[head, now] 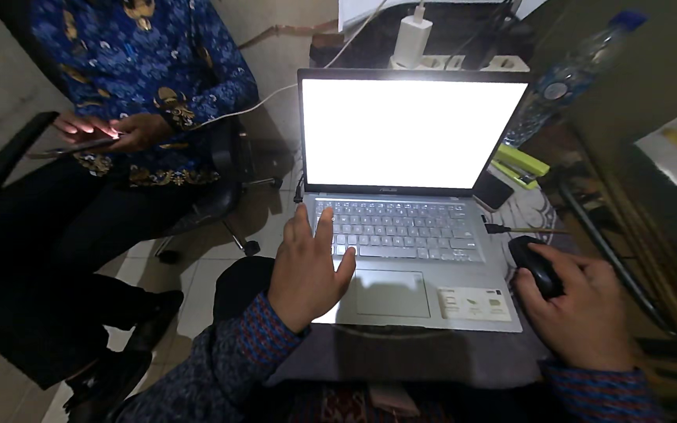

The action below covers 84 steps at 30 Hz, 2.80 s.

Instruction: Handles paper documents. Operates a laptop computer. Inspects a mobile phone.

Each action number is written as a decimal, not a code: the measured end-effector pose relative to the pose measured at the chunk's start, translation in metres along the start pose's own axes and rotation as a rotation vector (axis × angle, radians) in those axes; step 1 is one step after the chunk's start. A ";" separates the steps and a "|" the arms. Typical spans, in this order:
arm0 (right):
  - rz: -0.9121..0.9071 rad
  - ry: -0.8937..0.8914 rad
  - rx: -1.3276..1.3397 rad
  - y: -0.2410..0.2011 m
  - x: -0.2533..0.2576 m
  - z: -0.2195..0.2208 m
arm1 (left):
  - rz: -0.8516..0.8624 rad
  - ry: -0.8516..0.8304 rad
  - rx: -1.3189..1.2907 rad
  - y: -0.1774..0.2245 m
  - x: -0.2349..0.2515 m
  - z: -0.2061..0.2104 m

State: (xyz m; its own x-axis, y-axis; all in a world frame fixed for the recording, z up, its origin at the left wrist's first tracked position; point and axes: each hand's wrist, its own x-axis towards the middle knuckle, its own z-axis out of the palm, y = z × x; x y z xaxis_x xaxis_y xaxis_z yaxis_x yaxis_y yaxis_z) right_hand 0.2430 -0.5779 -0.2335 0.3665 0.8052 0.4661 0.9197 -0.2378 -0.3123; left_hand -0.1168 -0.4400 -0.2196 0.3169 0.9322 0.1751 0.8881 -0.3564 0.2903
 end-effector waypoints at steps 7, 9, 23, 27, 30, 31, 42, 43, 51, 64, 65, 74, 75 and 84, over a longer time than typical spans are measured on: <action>-0.002 0.006 -0.005 0.001 -0.001 0.001 | -0.001 -0.008 -0.010 0.000 0.000 0.000; -0.002 -0.001 -0.009 0.002 -0.001 0.001 | -0.002 -0.008 -0.012 0.000 0.000 0.000; -0.003 0.004 -0.005 0.000 0.000 0.001 | 0.004 0.000 -0.010 0.000 0.000 0.000; -0.001 0.009 0.005 0.002 0.000 0.001 | 0.003 0.003 -0.008 0.000 0.000 0.000; -0.004 0.007 -0.001 0.002 0.000 0.001 | 0.008 0.005 -0.004 -0.001 0.000 0.001; -0.005 0.008 -0.003 0.003 0.000 0.001 | 0.009 0.004 -0.003 -0.001 0.000 0.001; 0.024 0.006 -0.013 0.000 -0.001 -0.001 | 0.009 0.000 0.004 -0.001 0.000 0.000; 0.026 0.004 -0.013 -0.001 -0.001 -0.001 | 0.010 -0.002 0.006 -0.001 0.000 0.000; 0.019 0.001 -0.004 0.000 -0.001 -0.001 | -0.003 -0.012 -0.009 0.000 0.000 -0.001; 0.022 0.004 0.000 0.000 -0.001 0.000 | -0.006 -0.018 0.005 0.000 0.000 -0.001; 0.017 0.002 0.000 0.000 -0.001 0.000 | -0.004 -0.014 0.005 0.000 0.000 0.000; 0.041 -0.001 -0.003 -0.006 -0.001 -0.005 | -0.013 -0.034 -0.028 -0.001 0.000 -0.001; 0.052 -0.002 -0.008 -0.005 -0.001 -0.005 | -0.018 -0.039 -0.034 -0.001 0.000 -0.001; -0.001 -0.029 -0.001 0.001 0.001 -0.001 | -0.033 -0.047 -0.041 0.001 0.000 -0.004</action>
State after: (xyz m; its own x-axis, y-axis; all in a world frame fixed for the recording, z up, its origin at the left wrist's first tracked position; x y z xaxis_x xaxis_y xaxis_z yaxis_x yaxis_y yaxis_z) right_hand 0.2444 -0.5775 -0.2325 0.3617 0.8209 0.4420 0.9200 -0.2376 -0.3115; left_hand -0.1169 -0.4405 -0.2157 0.3032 0.9452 0.1209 0.8844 -0.3264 0.3336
